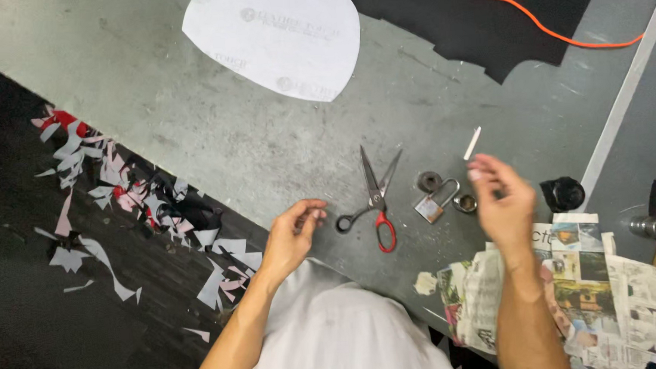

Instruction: The person uses shears to cut a dark sheet of material along the outline of a white paper template, then cuts a second shape using a newspaper template. The person handles paper templates, newspaper, and the dark material throughout.

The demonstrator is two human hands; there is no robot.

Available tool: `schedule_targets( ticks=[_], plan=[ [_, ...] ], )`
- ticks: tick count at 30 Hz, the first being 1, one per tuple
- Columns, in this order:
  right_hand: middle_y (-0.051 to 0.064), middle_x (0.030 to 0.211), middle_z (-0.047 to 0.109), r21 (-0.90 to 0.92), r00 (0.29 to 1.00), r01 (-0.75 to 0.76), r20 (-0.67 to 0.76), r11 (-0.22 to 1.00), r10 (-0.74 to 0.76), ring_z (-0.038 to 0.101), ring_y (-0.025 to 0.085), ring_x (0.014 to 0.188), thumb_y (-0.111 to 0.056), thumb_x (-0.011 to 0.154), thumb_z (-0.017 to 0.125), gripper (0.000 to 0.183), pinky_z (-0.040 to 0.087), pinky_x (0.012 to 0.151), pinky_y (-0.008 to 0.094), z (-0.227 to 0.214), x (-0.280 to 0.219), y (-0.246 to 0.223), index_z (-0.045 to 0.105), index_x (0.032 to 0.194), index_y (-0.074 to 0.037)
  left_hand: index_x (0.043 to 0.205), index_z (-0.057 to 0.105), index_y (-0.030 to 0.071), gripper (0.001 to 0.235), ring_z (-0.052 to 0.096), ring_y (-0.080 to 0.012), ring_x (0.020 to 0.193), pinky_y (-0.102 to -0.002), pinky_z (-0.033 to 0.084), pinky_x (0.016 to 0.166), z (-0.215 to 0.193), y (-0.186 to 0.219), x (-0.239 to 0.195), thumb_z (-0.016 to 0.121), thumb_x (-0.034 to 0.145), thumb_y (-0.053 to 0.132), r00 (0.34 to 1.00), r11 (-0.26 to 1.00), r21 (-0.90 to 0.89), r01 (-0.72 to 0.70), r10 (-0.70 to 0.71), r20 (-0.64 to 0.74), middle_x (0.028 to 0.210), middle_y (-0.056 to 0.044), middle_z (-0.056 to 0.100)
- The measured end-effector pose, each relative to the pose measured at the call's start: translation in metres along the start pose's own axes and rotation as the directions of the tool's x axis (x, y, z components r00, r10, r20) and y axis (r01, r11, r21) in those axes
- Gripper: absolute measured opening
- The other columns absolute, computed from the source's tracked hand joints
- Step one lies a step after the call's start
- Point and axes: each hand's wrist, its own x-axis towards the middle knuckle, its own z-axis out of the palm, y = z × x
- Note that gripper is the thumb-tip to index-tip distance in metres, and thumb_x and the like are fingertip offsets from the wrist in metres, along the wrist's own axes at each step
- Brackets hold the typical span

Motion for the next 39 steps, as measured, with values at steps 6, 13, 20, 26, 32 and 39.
schedule_targets(
  ticks=[6,13,20,26,32,39],
  plan=[
    [0.007,0.104,0.077,0.029,0.927,-0.345,0.17,0.938,0.335,0.067,0.009,0.09,-0.006,0.096,0.069,0.03,0.053,0.079,0.022,0.091,0.005,-0.029,0.07,0.125,-0.002,0.118,0.071,0.007,0.023,0.067,-0.0096,0.087,-0.025,0.053,0.077,-0.079,-0.039,0.094,0.056,0.101,0.007,0.996,0.999,0.041,-0.02,0.023,-0.081,0.098,-0.002,0.076],
    [0.005,0.108,0.077,-0.025,0.903,-0.42,0.089,0.907,0.421,0.069,0.011,0.096,-0.01,0.096,0.069,0.031,0.054,0.083,0.025,0.181,0.079,-0.052,0.07,0.126,-0.004,0.132,0.062,-0.004,0.035,0.062,-0.0348,0.114,-0.043,0.048,0.099,-0.218,-0.075,0.282,0.065,0.103,0.014,0.812,0.864,0.464,-0.197,0.409,-0.416,0.124,-0.023,0.065],
    [0.016,0.13,0.067,-0.429,0.995,-0.008,0.085,0.903,0.049,0.064,0.033,0.116,-0.012,0.095,0.072,0.035,0.05,0.1,0.039,0.278,0.246,-0.05,0.067,0.128,-0.003,0.133,0.055,-0.017,0.061,0.036,-0.0481,0.134,-0.059,0.025,0.11,-0.275,-0.077,0.407,0.078,0.095,0.025,0.769,0.661,0.713,-0.234,0.575,-0.28,0.147,-0.034,0.041],
    [0.024,0.16,0.038,-0.56,0.99,0.133,0.109,0.817,-0.086,0.035,0.038,0.147,-0.024,0.101,0.068,0.062,0.03,0.117,0.046,0.326,0.362,-0.011,0.045,0.152,0.002,0.11,0.066,-0.003,0.031,0.037,-0.0429,0.136,-0.054,0.025,0.113,-0.258,-0.059,0.409,0.078,0.086,0.013,0.812,0.745,0.6,-0.291,0.524,-0.258,0.146,-0.028,0.046],
    [0.022,0.16,0.04,-0.727,0.99,0.082,0.141,0.682,0.032,0.033,0.036,0.151,-0.033,0.107,0.058,0.06,0.021,0.122,0.053,0.329,0.334,0.007,0.043,0.153,0.002,0.113,0.062,-0.001,0.013,0.063,-0.0254,0.088,-0.04,0.051,0.077,-0.328,-0.077,0.415,0.063,0.102,0.006,0.924,0.898,0.421,-0.127,0.261,-0.279,0.1,-0.018,0.066],
    [0.026,0.148,0.051,-0.73,0.989,0.14,0.142,0.669,-0.052,0.054,0.041,0.124,-0.024,0.099,0.066,0.054,0.041,0.106,0.051,0.365,0.135,-0.08,0.052,0.143,0.003,0.134,0.051,-0.004,0.024,0.063,-0.0264,0.101,-0.042,0.051,0.086,-0.513,-0.102,0.435,0.057,0.112,0.004,0.789,0.79,0.612,0.018,0.365,-0.494,0.115,-0.02,0.064]
  ],
)
